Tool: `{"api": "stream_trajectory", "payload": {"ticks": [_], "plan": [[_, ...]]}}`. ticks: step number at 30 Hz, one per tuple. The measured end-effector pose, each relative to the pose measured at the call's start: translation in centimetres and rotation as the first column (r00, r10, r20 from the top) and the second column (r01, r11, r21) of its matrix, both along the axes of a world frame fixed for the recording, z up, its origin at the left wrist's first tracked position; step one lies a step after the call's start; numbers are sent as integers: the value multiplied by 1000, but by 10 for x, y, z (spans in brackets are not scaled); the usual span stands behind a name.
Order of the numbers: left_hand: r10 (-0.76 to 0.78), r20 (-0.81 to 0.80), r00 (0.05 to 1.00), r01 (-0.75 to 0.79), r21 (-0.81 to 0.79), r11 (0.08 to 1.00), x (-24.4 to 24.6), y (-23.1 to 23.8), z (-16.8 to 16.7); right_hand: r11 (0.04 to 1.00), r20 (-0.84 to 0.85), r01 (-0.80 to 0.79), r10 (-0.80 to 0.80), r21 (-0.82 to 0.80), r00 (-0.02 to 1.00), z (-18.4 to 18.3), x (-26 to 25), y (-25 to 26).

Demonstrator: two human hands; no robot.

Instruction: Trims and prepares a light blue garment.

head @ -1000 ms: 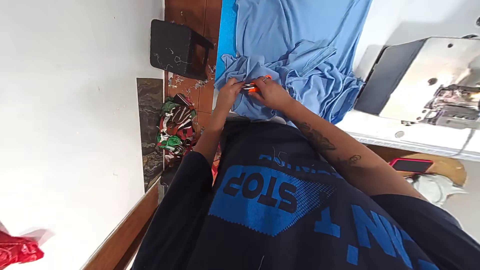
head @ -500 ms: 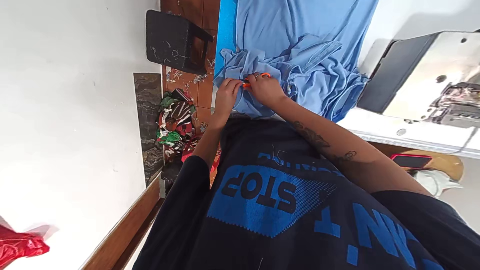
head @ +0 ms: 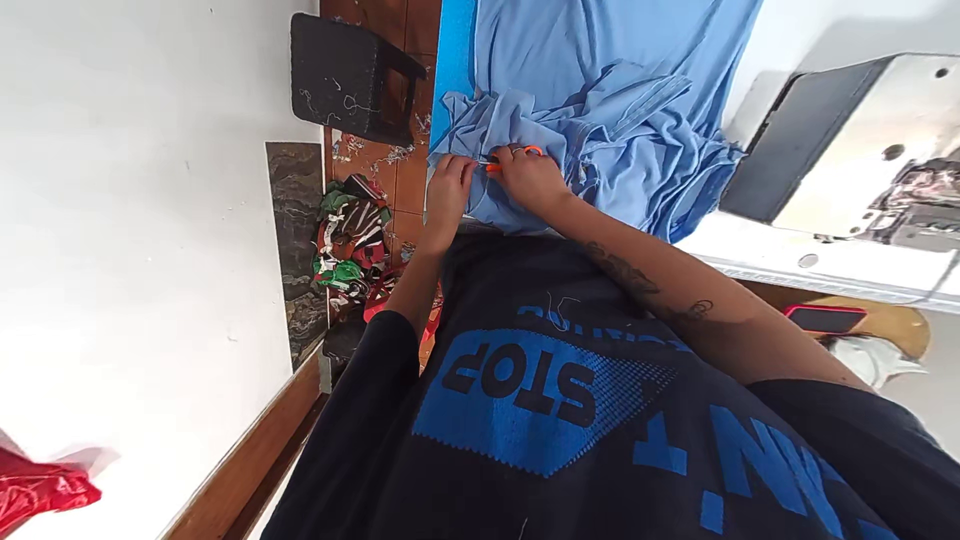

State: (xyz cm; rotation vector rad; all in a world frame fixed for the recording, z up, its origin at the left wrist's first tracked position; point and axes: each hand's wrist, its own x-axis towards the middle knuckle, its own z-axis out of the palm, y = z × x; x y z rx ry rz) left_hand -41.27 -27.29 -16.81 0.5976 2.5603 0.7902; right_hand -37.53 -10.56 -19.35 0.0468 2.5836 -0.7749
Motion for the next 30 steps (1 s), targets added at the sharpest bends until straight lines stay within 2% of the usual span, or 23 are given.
{"api": "stream_trajectory", "payload": {"ticks": [6,11,13,15,17,18,20,22,25,30], "plan": [[5,-49,999,-4,31,1000,7,1,0,999,-85,-28,30,28,996,-2,-1,-7],[14,-67,998,-9,79,997,7,3,-2,996,-98,-86,87,17,991,-4,-2,-5],[-18,-49,999,23,118,993,5,-1,-4,999,-76,-53,52,-12,996,-4,-1,-2],[-140,113,984,126,120,985,0,-11,3,997,7,58,-57,-50,998,4,-1,5],[-253,328,910,238,88,967,-8,-25,3,985,84,152,-145,-79,986,15,-2,14],[-266,338,903,249,94,964,-8,-31,-5,983,99,163,-155,-81,983,18,0,18],[-183,283,941,155,118,981,-5,-37,-13,987,49,129,-125,-93,991,19,7,19],[-26,210,977,-14,187,982,-2,-35,-17,993,-92,38,-48,-110,995,15,19,15],[133,197,971,-184,264,947,3,-33,-16,991,-198,-88,67,-98,978,9,30,6],[136,251,958,-208,288,935,18,-37,-4,987,-216,-125,102,-97,971,10,28,-7]]}}
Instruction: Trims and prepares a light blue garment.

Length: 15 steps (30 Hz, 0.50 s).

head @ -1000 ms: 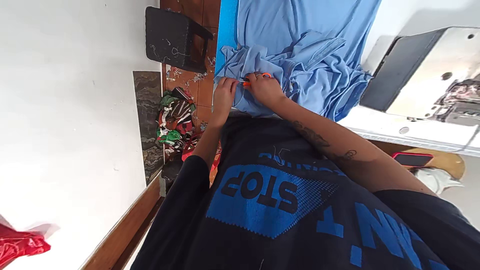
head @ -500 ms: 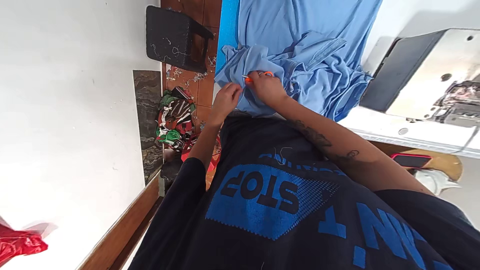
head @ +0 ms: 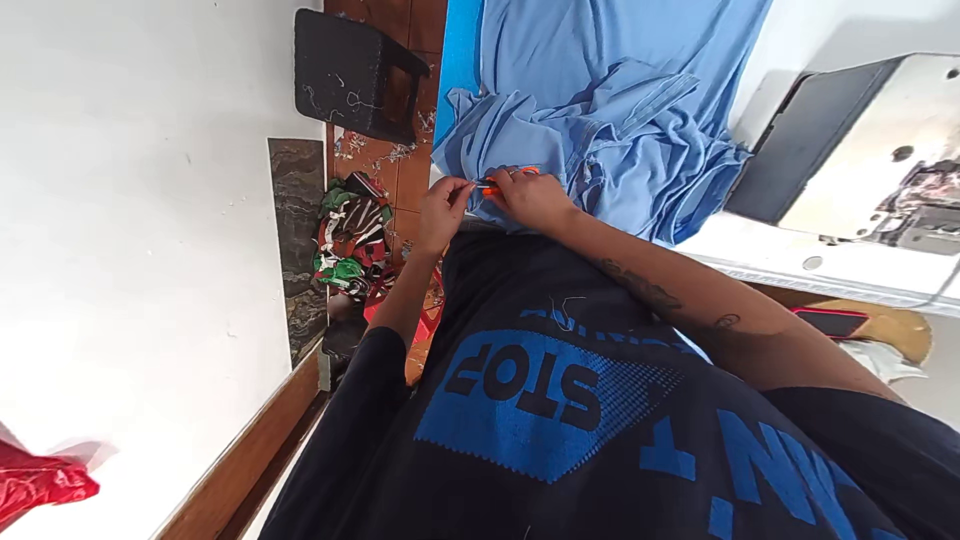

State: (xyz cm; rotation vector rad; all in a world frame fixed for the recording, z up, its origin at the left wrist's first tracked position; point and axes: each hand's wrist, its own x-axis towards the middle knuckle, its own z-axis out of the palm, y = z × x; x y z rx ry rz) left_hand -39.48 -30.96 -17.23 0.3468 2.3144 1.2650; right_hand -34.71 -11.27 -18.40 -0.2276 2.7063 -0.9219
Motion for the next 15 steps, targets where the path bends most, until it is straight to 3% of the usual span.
{"api": "stream_trajectory", "payload": {"ticks": [5,11,13,15], "plan": [[70,-120,990,-73,-20,997,4,1,-3,1000,-1,7,-7,6,1000,0,-7,-6],[29,-110,994,-29,-2,1000,9,9,-3,999,-70,-26,27,18,997,-1,-8,-10],[-31,-144,989,34,16,999,12,6,-5,1000,-47,-15,15,15,999,-2,-7,-9],[-187,-113,976,180,-68,981,9,-7,-5,998,6,54,-54,11,999,0,-6,-2]]}}
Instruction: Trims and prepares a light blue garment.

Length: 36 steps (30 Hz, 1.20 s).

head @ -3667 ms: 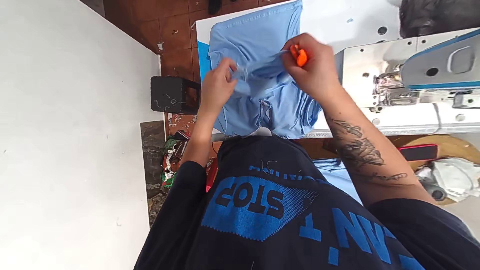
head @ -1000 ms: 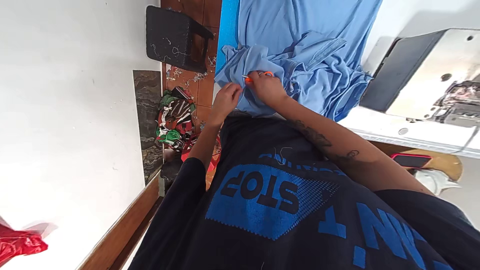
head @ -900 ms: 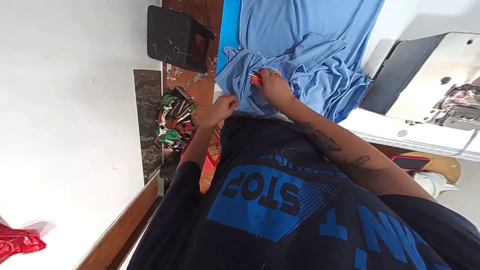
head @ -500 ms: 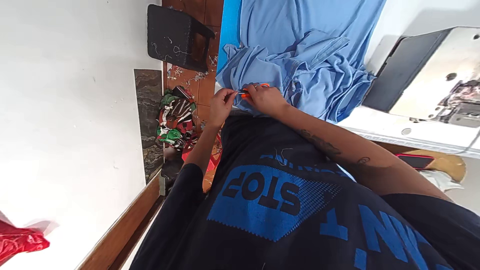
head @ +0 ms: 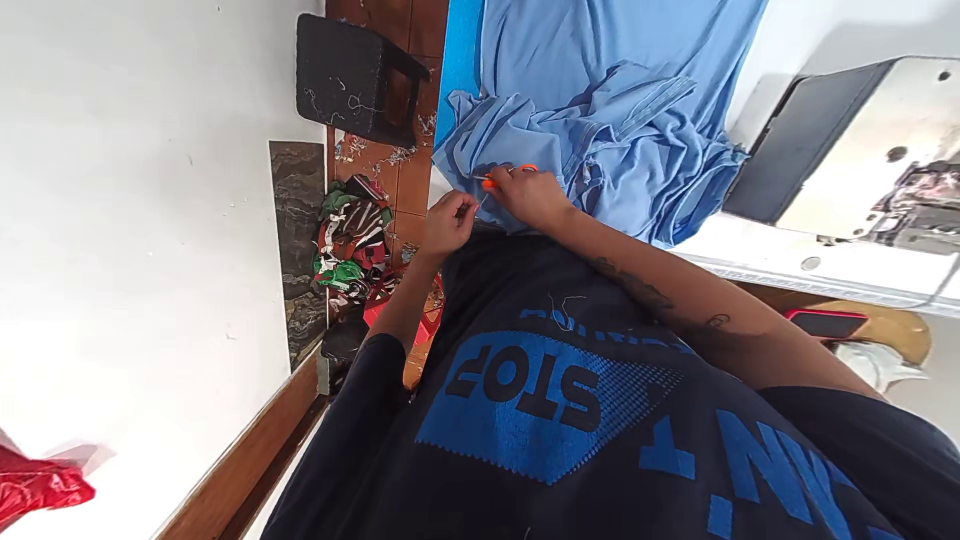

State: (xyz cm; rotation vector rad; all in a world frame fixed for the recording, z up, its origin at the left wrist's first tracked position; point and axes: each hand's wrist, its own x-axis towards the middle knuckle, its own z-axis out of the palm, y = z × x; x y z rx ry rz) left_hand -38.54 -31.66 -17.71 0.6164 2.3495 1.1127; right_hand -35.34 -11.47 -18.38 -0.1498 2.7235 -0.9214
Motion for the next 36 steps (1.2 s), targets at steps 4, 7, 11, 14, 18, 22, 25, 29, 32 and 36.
{"api": "stream_trajectory", "payload": {"ticks": [4,7,11,14,18,22,25,29,32,36], "plan": [[60,506,860,223,-480,848,-22,-20,-2,980,86,198,-194,-33,977,4,1,18],[301,551,778,-193,-246,950,-14,-10,-8,967,84,245,-238,-78,968,3,5,19],[370,775,511,-672,92,735,-7,30,-6,943,146,254,-226,-217,963,11,7,20],[364,847,388,-840,161,519,-2,49,-5,883,65,269,-265,-383,962,15,11,26],[314,831,460,-829,275,487,5,61,17,823,-108,248,-348,-512,931,34,16,30],[269,814,514,-789,326,521,9,75,48,796,-246,190,-390,-575,888,49,17,32],[227,830,510,-775,329,540,12,86,63,839,-350,161,-381,-520,856,50,17,33],[245,865,439,-811,264,522,9,94,78,798,-309,267,-484,-540,819,58,19,35],[255,883,394,-843,236,484,8,98,84,575,-52,468,-666,-671,745,70,24,41],[189,903,386,-837,256,484,11,98,89,832,-225,409,-510,-375,830,84,45,47]]}}
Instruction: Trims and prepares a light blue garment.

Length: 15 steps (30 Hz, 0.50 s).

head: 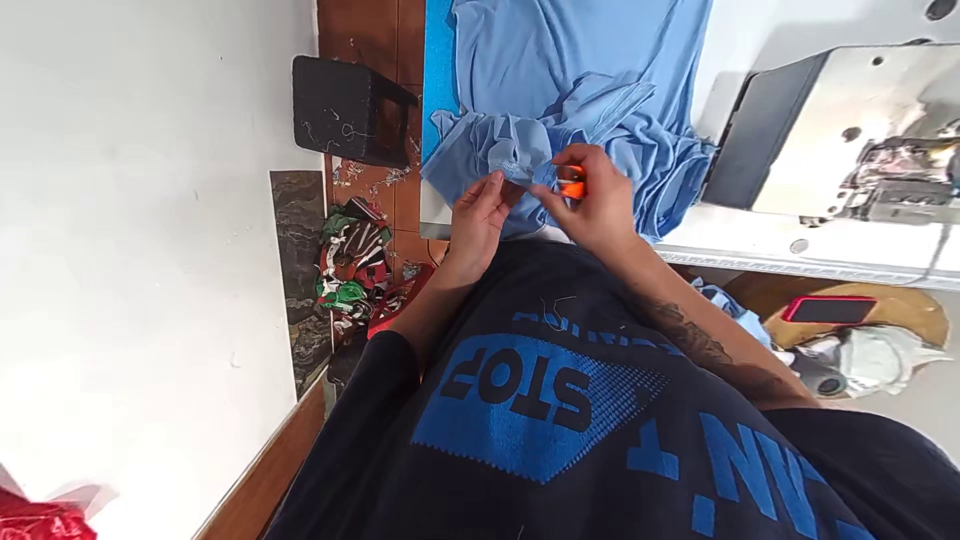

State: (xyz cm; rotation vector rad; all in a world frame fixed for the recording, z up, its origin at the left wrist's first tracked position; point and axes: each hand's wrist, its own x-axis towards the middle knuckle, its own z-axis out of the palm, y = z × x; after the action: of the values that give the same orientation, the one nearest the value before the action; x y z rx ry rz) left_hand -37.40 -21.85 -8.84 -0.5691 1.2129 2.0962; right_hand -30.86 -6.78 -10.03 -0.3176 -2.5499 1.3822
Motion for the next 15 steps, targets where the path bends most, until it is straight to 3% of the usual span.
{"api": "stream_trajectory", "payload": {"ticks": [2,4,10,15], "plan": [[-2,2,1000,2,16,1000,1,2,2,983,50,-71,63,170,997,-2,7,-1],[-24,-13,1000,24,33,999,2,2,5,970,36,-85,79,227,996,-7,10,-2],[-112,-107,988,118,50,992,8,3,4,954,-18,-84,93,287,995,-6,5,-5],[-109,-96,989,114,45,993,8,4,4,956,-40,-69,83,285,996,-9,5,-5]]}}
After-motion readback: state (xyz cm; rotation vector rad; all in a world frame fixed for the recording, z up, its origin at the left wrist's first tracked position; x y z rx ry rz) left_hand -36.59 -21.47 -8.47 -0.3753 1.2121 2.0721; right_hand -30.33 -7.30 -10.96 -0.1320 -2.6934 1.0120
